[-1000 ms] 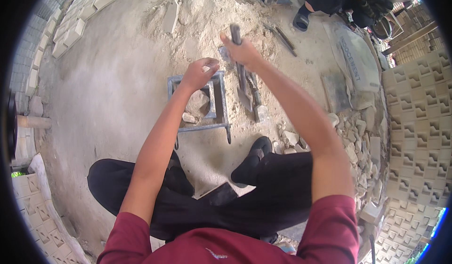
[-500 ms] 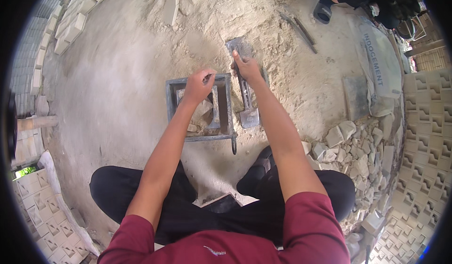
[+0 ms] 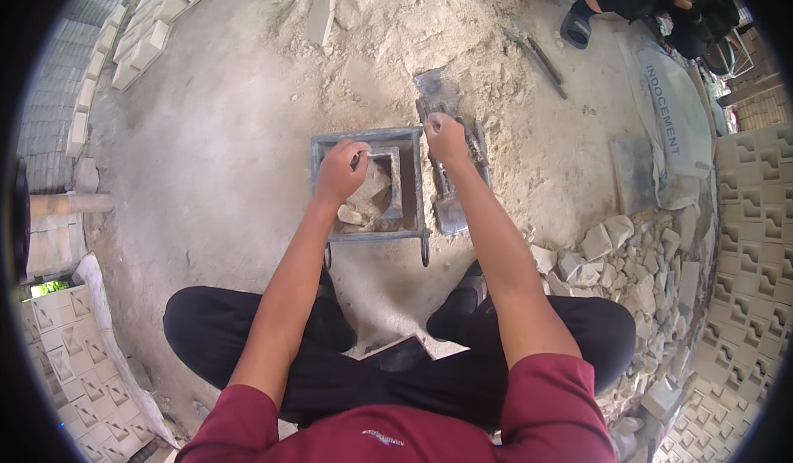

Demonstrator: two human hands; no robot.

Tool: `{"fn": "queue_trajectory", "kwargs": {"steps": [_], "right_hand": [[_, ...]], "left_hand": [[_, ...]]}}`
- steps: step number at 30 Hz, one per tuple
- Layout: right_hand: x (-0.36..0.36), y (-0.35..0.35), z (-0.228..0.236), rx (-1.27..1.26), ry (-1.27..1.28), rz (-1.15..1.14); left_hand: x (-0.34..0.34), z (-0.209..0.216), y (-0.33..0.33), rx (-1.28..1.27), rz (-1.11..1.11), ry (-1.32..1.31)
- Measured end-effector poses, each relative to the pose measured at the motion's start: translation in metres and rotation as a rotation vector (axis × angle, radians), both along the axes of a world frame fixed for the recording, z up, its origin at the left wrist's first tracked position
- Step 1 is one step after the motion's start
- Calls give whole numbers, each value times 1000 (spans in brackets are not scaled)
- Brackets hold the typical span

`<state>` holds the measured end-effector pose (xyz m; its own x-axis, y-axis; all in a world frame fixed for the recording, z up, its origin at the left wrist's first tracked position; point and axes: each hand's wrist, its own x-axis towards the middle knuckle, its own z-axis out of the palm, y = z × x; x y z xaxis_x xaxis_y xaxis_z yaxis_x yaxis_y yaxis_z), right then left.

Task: The person uses a trowel to pack sand and cement mixture into a square metal mold, smooths the surface, and cleans the edges by hand.

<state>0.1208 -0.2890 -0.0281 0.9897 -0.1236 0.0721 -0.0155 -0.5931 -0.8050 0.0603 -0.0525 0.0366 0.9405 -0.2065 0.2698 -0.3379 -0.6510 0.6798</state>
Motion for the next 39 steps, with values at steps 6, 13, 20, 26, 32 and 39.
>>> {"fn": "queue_trajectory", "kwargs": {"steps": [6, 13, 20, 26, 32, 39], "right_hand": [[-65, 55, 95, 56, -326, 161], [-85, 92, 55, -215, 138, 327], [-91, 104, 39, -303, 33, 375], [-84, 106, 68, -56, 264, 400], [-72, 98, 93, -38, 562, 418], [-84, 107, 98, 346, 838, 249]], "left_hand": [[-52, -18, 28, 292, 101, 99], [-45, -9, 15, 414, 53, 295], [-53, -12, 18, 586, 102, 219], [-57, -7, 21, 552, 151, 310], [-55, -7, 18, 520, 155, 248], [-52, -11, 32, 410, 191, 251]]}}
